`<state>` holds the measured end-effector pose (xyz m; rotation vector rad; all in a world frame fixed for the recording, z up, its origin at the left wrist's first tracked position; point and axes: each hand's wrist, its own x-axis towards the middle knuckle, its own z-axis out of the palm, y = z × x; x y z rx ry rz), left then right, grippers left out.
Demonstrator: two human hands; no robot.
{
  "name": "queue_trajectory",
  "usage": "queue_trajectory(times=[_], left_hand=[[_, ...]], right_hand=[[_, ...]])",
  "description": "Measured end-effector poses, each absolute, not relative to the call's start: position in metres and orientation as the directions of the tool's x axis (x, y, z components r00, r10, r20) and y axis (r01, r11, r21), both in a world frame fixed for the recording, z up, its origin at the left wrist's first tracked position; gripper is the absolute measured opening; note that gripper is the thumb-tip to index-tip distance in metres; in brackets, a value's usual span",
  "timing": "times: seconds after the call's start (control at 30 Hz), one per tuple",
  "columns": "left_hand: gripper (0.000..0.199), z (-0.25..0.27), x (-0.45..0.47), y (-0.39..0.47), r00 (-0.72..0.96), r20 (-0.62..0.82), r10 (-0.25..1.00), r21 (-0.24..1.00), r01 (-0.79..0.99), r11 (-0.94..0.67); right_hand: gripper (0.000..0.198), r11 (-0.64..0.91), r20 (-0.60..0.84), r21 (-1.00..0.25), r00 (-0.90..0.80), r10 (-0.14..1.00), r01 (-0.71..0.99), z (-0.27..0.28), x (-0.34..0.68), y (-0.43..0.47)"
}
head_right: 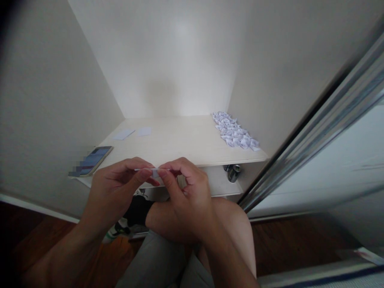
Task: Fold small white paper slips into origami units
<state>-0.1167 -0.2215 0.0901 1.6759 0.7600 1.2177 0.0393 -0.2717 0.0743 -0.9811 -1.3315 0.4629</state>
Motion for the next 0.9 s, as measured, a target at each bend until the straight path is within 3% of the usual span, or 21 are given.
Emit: queue_trajectory(times=[0.17, 0.37, 0.53, 0.73, 0.9], left_hand=[[0.008, 0.095, -0.119, -0.217, 0.393, 0.412, 0.822, 0.902, -0.048, -0.429], [0.009, 0.107, -0.132, -0.207, 0.559, 0.351, 0.751, 0.879, 0.079, -0.469], [0.017, 0.111, -0.142, -0.197, 0.569, 0.404, 0.716, 0.814, 0.132, -0.565], [0.011, 0.106, -0.146, -0.188, 0.556, 0.399, 0.729, 0.845, 0.086, -0.528], [0.014, 0.101, -0.149, -0.186, 0.554, 0.438, 0.708, 0.798, 0.123, -0.59]], right_hand=[[0.006, 0.569, 0.608, -0.79, 0.173, 0.775, 0.229, 0.075, 0.042, -0.271], [0.009, 0.567, 0.625, -0.753, 0.094, 0.775, 0.335, 0.081, 0.048, -0.269], [0.011, 0.562, 0.615, -0.77, 0.12, 0.779, 0.301, 0.082, 0.045, -0.262], [0.007, 0.562, 0.606, -0.786, 0.143, 0.782, 0.256, 0.081, 0.041, -0.249], [0.007, 0.563, 0.611, -0.776, 0.116, 0.783, 0.285, 0.075, 0.035, -0.243]])
